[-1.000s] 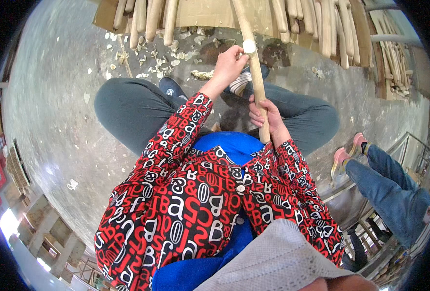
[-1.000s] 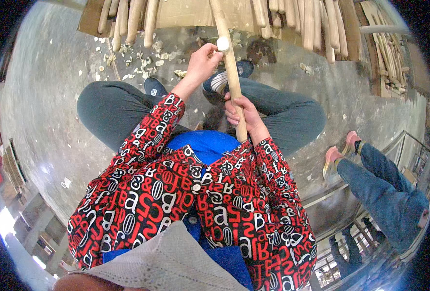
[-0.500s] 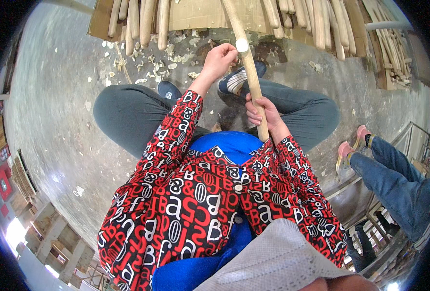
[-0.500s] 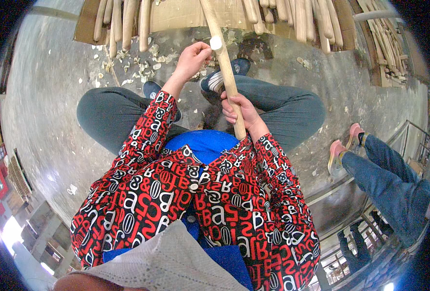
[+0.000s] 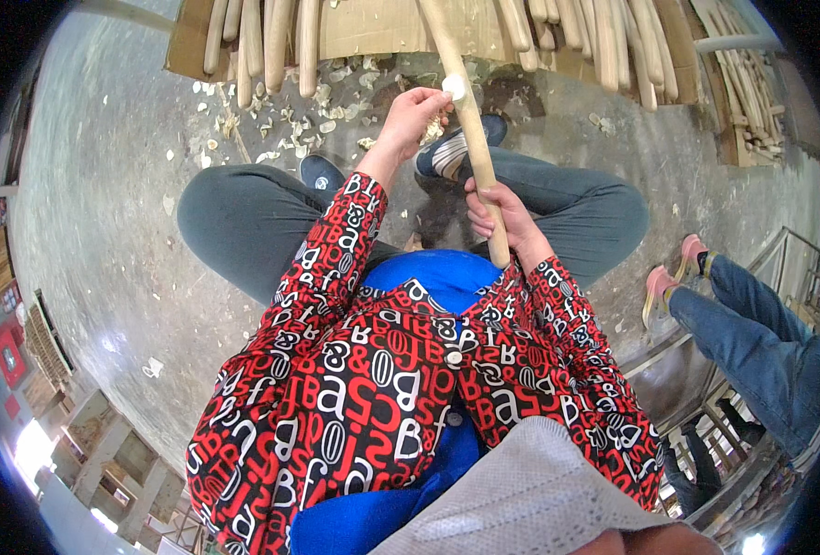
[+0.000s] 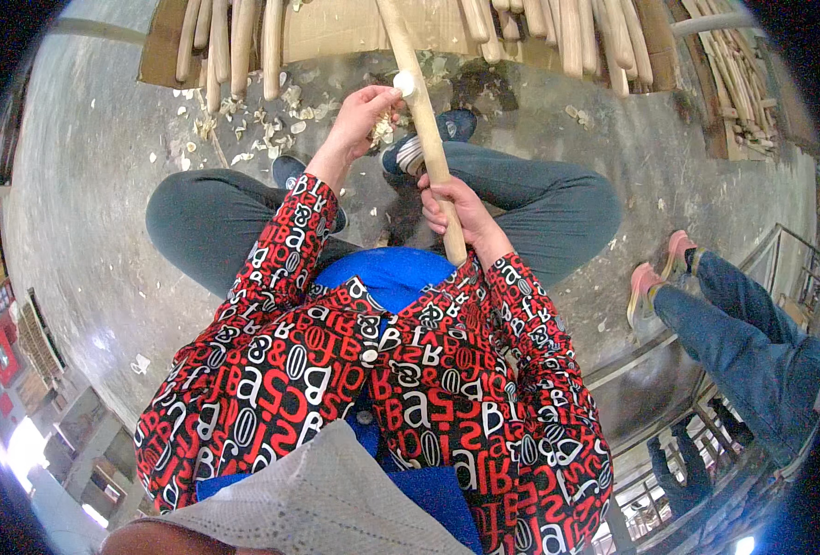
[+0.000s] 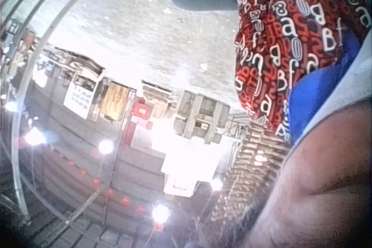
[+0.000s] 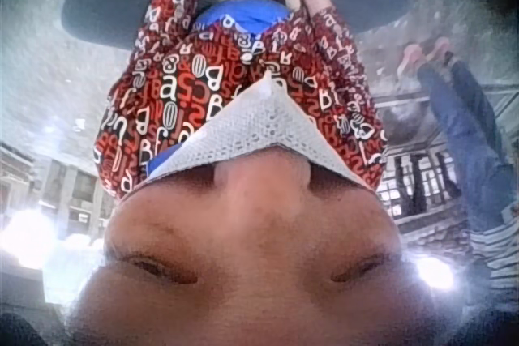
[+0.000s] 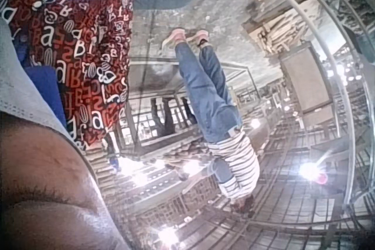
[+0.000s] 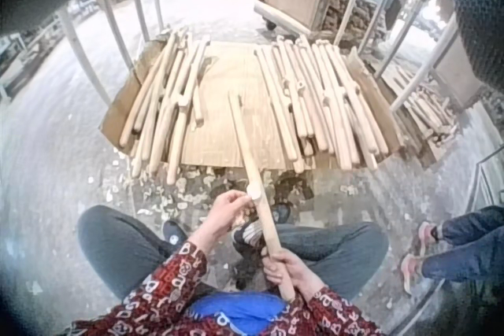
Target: The person sits on the floor and smooths wooden dowels by hand, rubbing the surface repeatedly. They pick up dowels from a nearby pile, work on them, and place them back down.
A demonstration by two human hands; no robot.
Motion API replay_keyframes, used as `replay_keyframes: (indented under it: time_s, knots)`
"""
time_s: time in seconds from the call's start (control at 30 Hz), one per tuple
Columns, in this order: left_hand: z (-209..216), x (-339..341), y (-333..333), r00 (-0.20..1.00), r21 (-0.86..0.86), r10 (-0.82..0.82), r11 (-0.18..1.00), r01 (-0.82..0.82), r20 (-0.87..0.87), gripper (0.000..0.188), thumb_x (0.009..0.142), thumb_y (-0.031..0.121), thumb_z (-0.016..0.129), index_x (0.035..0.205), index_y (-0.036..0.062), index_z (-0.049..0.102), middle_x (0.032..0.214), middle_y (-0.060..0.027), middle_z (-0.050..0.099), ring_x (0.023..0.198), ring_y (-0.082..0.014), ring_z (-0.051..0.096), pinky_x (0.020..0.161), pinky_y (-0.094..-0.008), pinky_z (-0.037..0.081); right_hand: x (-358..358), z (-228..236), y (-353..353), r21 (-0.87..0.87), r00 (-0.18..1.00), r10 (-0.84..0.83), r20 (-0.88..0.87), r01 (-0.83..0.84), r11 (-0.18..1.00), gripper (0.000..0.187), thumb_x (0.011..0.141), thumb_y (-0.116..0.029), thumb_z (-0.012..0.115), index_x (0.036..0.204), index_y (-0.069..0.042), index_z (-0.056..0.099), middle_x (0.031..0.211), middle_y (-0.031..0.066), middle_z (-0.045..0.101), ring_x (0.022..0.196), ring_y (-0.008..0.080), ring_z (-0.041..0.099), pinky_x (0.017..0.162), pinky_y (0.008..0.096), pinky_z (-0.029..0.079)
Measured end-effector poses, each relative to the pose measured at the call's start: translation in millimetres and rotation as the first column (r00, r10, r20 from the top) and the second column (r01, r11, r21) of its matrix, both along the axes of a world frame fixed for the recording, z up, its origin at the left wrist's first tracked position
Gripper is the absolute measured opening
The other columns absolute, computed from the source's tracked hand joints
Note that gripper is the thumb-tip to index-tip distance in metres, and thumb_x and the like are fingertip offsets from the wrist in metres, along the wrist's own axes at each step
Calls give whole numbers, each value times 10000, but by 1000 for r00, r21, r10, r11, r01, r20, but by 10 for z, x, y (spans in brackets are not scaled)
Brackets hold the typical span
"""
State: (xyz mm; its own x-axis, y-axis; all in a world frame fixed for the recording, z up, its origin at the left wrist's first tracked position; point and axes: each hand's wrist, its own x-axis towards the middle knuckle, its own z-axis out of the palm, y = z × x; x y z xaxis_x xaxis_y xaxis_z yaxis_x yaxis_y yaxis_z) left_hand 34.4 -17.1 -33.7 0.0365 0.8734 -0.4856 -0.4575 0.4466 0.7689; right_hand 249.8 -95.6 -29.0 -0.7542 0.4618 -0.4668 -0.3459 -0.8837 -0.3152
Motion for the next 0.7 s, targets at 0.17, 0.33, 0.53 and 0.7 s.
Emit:
replay_keyframes:
  time_s: [0.17, 0.33, 0.53, 0.7]
  knots:
    - [-86, -3, -23, 908, 186, 75, 983, 3, -413, 193, 850, 190, 640, 928, 17, 610, 755, -42, 638, 650, -109, 600, 585, -258, 480, -69, 30, -16, 82, 964, 32, 265, -55, 995, 194, 873, -153, 511, 1030, -46, 471, 601, 45, 472, 410, 122, 419, 366, 262, 360]
    - [106, -168, 65, 609, 199, -41, 925, 322, -792, 220, 849, 225, 633, 965, 38, 644, 803, -80, 675, 660, -147, 628, 613, -299, 496, -49, 15, -13, 103, 968, 39, 246, -67, 992, 198, 873, -151, 516, 1035, -51, 463, 595, 44, 476, 406, 131, 427, 369, 263, 357]
    - [405, -202, 420, -16, -97, -119, 714, 694, -993, 225, 811, 230, 564, 892, 52, 674, 825, -210, 651, 779, -380, 634, 690, -468, 509, -81, 21, -22, 102, 948, 84, 306, -120, 988, 186, 873, -176, 539, 1008, -74, 463, 580, 41, 481, 385, 132, 428, 356, 279, 363]
    - [297, -140, 322, -153, -167, -85, 713, 681, -985, 197, 818, 194, 522, 857, 44, 643, 798, -191, 655, 748, -371, 641, 675, -479, 519, -134, 18, -34, 139, 884, 77, 462, -158, 978, 177, 869, -184, 551, 990, -84, 470, 582, 33, 482, 385, 123, 433, 352, 267, 364]
